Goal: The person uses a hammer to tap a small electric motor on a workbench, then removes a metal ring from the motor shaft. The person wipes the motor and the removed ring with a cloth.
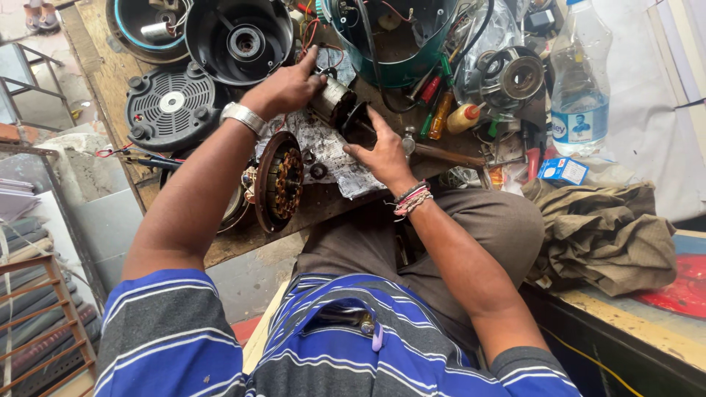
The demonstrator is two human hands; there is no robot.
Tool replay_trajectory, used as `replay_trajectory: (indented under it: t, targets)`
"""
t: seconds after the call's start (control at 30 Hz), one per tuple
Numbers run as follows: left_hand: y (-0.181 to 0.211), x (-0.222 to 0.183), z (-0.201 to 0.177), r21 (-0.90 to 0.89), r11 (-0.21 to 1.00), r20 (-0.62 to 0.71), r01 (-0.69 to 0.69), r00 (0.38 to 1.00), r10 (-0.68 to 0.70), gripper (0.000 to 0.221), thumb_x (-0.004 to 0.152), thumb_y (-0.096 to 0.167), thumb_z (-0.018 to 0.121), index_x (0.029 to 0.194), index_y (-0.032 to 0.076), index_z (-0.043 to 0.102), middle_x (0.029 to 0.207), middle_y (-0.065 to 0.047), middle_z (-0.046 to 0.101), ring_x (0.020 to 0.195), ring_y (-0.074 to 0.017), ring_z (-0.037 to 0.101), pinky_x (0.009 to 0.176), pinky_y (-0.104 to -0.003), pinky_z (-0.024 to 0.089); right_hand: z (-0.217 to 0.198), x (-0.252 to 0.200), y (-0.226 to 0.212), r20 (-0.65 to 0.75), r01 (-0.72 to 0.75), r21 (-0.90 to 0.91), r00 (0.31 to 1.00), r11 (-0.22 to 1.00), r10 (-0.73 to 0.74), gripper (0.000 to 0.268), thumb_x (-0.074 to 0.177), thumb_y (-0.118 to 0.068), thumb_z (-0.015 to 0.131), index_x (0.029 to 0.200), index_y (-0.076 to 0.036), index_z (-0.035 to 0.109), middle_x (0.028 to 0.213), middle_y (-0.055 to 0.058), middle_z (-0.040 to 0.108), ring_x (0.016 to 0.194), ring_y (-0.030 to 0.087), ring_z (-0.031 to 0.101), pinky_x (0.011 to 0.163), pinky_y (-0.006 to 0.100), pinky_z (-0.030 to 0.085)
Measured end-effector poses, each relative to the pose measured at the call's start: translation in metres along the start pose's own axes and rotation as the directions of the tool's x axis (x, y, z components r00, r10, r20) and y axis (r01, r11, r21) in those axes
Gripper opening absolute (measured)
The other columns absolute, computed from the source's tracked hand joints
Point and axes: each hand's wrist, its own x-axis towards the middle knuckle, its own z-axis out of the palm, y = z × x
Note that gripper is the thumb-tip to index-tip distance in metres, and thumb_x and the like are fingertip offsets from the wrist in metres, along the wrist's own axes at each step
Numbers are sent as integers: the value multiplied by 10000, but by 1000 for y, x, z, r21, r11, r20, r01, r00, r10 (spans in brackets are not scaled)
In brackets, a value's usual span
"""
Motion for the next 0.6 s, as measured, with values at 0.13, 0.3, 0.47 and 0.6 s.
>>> replay_trajectory:
  t: [0.13, 0.3, 0.47, 0.6]
  targets:
    - [7, 3, 13, 142, 988, -53, 57, 997, -50, 954, 1026, 586, 425, 1638, -69, 97, 1221, -398, 639, 1142, -448, 668, 1030, -475, 508, 4, 0, 4, 25, -162, 195, 987, 967, 160, 873, 775, -240, 867, 1501, 16, 457, 1414, 210, 632, 1290, 290, 644, 1107, 370, 489]
    - [16, -2, 18, 330, 944, -50, 15, 999, 2, 1584, 630, 979, 639, 1550, -149, 15, 1164, -435, 566, 1014, -456, 680, 776, -439, 607, 5, 1, 16, 48, -167, 94, 985, 981, 163, 879, 787, -295, 856, 1495, 18, 441, 1430, 228, 581, 1327, 288, 566, 1121, 376, 443]
    - [33, -13, 7, 409, 911, -63, 62, 997, -39, 1640, 568, 989, 666, 1576, -140, 35, 1177, -405, 615, 1015, -453, 696, 787, -450, 602, 7, 1, 30, 37, -93, -2, 995, 996, 93, 839, 802, -304, 833, 1503, -10, 479, 1488, 234, 553, 1387, 337, 542, 1164, 401, 422]
    - [37, -19, 0, 353, 933, -58, 76, 997, -59, 1613, 575, 939, 714, 1617, -87, 33, 1186, -399, 635, 1039, -465, 693, 821, -478, 592, -1, -1, 21, 74, -89, 18, 993, 996, 87, 814, 807, -285, 788, 1526, -64, 478, 1514, 207, 547, 1405, 328, 546, 1184, 388, 422]
